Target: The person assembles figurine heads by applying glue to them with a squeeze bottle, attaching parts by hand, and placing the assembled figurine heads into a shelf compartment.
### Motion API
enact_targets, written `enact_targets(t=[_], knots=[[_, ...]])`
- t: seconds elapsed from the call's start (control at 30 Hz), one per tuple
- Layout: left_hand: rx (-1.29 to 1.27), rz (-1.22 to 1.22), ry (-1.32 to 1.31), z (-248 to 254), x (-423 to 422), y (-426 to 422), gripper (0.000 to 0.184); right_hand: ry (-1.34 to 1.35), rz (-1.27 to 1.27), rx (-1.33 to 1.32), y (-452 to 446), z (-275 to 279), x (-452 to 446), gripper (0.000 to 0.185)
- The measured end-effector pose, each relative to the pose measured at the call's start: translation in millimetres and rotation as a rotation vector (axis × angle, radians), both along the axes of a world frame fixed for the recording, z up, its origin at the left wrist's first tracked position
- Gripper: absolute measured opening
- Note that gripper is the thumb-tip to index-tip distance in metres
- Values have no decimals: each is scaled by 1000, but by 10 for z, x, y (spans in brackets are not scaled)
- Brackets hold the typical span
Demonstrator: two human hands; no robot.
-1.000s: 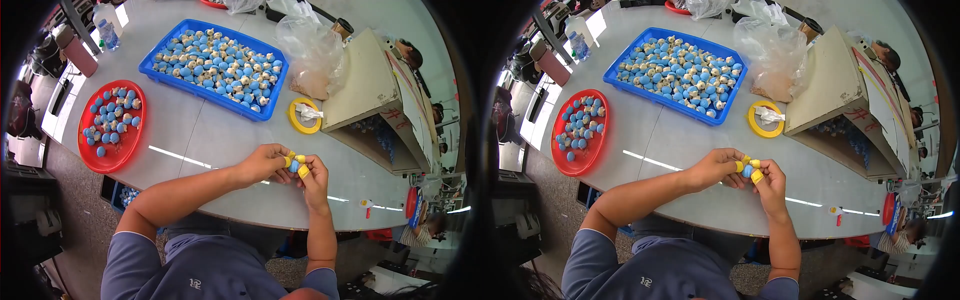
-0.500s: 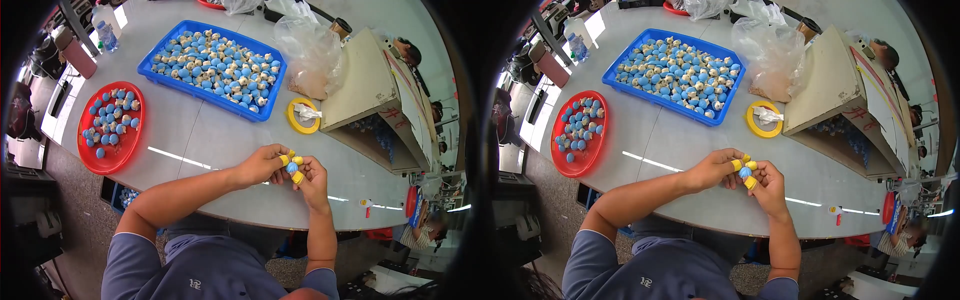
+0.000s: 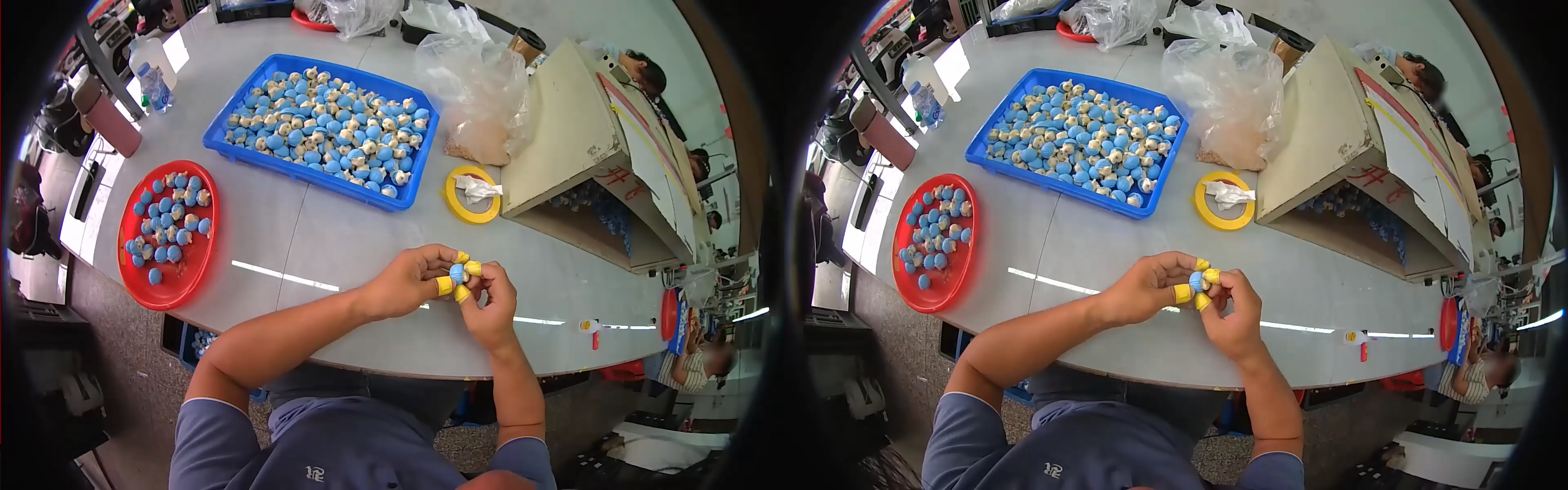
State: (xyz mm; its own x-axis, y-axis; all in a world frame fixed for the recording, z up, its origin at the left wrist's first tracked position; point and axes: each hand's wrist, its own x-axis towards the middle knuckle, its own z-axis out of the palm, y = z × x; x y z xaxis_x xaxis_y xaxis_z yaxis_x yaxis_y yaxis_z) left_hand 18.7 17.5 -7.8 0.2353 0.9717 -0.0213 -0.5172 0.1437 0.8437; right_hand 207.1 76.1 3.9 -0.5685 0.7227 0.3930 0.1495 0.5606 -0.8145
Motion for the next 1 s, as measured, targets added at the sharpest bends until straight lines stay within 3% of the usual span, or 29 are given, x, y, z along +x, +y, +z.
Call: enact_targets(t=[0.4, 0.63, 0.8, 1.0], knots=[[-50, -113, -34, 64, -59, -10, 40, -89, -39, 203, -17, 23, -10, 37], [4, -58, -8, 4, -37, 11, 39, -57, -11, 238, 0, 12, -18, 38], [-97, 40, 164, 67, -106, 36, 39, 42, -113, 208, 45, -68, 47, 30], [-109, 280, 146, 201, -191, 24, 36, 53, -214, 181, 70, -137, 61, 22]])
